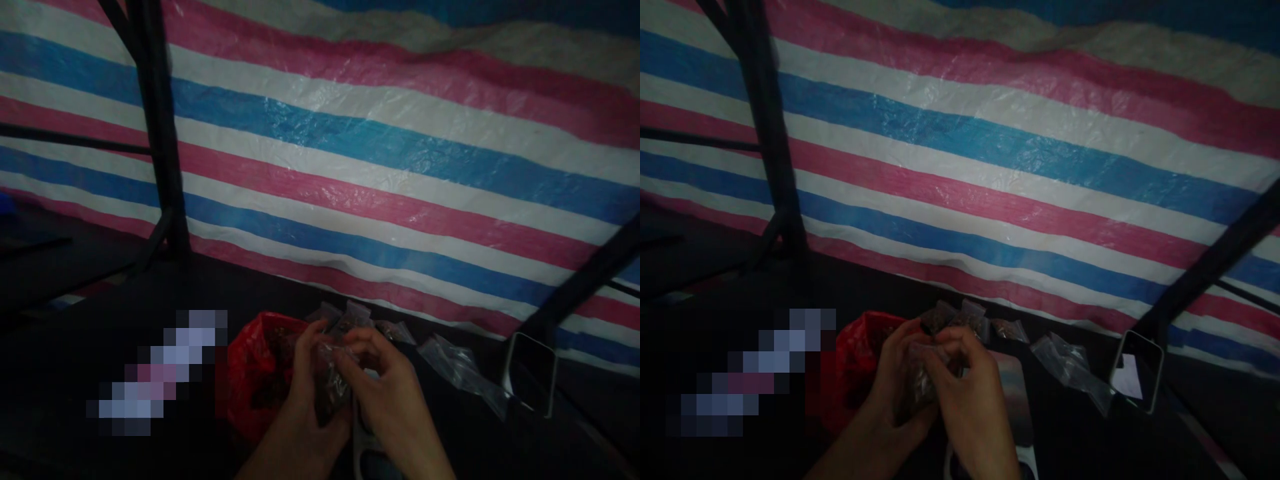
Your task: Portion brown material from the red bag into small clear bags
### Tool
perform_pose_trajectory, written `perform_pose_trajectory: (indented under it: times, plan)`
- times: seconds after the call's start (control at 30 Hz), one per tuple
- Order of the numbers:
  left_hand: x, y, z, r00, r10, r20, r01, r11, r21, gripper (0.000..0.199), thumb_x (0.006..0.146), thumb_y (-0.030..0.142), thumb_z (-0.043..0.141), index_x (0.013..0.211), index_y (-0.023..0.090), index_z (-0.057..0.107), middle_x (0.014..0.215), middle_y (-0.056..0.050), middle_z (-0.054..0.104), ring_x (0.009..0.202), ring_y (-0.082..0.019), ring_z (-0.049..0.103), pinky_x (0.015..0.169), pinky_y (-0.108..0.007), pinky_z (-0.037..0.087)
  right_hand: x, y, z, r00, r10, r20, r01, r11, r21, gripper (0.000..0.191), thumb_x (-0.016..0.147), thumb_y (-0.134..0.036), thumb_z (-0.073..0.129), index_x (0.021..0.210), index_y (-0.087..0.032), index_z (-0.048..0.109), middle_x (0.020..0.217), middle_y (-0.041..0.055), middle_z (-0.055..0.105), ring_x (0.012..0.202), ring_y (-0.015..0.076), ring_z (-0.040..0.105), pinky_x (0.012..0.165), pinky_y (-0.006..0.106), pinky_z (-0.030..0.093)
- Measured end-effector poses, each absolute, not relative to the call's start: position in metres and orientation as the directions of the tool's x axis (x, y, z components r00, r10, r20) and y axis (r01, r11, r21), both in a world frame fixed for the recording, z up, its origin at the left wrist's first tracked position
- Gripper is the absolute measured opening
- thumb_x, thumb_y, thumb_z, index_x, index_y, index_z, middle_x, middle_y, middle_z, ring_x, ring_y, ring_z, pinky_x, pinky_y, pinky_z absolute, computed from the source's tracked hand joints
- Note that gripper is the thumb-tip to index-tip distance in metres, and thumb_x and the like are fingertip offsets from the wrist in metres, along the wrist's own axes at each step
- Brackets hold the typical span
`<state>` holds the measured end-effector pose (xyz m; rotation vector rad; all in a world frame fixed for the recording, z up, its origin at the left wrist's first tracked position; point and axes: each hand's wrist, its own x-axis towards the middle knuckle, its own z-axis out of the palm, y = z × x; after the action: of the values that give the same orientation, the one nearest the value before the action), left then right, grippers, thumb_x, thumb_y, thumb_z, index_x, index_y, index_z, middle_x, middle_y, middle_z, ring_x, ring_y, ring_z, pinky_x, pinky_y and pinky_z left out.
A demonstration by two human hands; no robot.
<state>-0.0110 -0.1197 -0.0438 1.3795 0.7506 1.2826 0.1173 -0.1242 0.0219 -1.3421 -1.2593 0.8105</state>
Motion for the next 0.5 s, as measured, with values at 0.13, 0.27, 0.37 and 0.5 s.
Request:
perform_pose_trajectory:
  times: [0.13,0.27,0.37,0.5]
  plan:
    - [-0.003,-0.127,-0.05,0.211,0.921,0.328,-0.138,-0.304,0.943,0.096,0.084,0.028,0.077,0.162,0.04,0.022,0.156,-0.008,0.052,0.151,-0.027,0.05,0.125,-0.046,0.044,0.168,-0.135,0.009,0.446,0.855,0.266,0.438,0.051,-0.897,0.034,0.078,-0.053,0.074,0.092,-0.023,0.072,0.072,0.0007,0.07,0.061,0.021,0.066,0.054,0.03,0.046]
    - [-0.016,-0.117,-0.054,0.006,0.916,0.401,0.151,-0.397,0.905,0.068,0.092,0.038,0.069,0.153,0.035,0.039,0.145,-0.007,0.056,0.135,-0.03,0.06,0.119,-0.054,0.048,0.197,-0.143,-0.011,0.51,0.8,0.314,0.622,-0.092,-0.777,0.035,0.084,-0.048,0.07,0.103,-0.018,0.077,0.08,0.0075,0.075,0.071,0.028,0.073,0.065,0.037,0.053]
    - [-0.043,-0.107,-0.043,-0.073,0.825,0.56,0.449,-0.474,0.757,0.041,0.095,0.041,0.058,0.133,0.027,0.057,0.13,-0.012,0.063,0.121,-0.036,0.064,0.11,-0.063,0.05,0.202,-0.147,-0.014,0.541,0.75,0.381,0.668,-0.107,-0.737,0.045,0.088,-0.05,0.068,0.118,-0.017,0.077,0.106,0.0159,0.077,0.098,0.0346,0.074,0.087,0.045,0.055]
    - [-0.084,-0.099,-0.034,-0.204,0.782,0.589,0.837,-0.172,0.519,0.058,0.092,0.051,0.053,0.135,0.013,0.06,0.125,-0.026,0.064,0.122,-0.056,0.06,0.097,-0.074,0.051,0.186,-0.148,0.003,0.533,0.653,0.538,0.721,-0.019,-0.692,0.047,0.098,-0.052,0.058,0.122,-0.016,0.075,0.121,0.0187,0.073,0.113,0.0361,0.068,0.1,0.049,0.05]
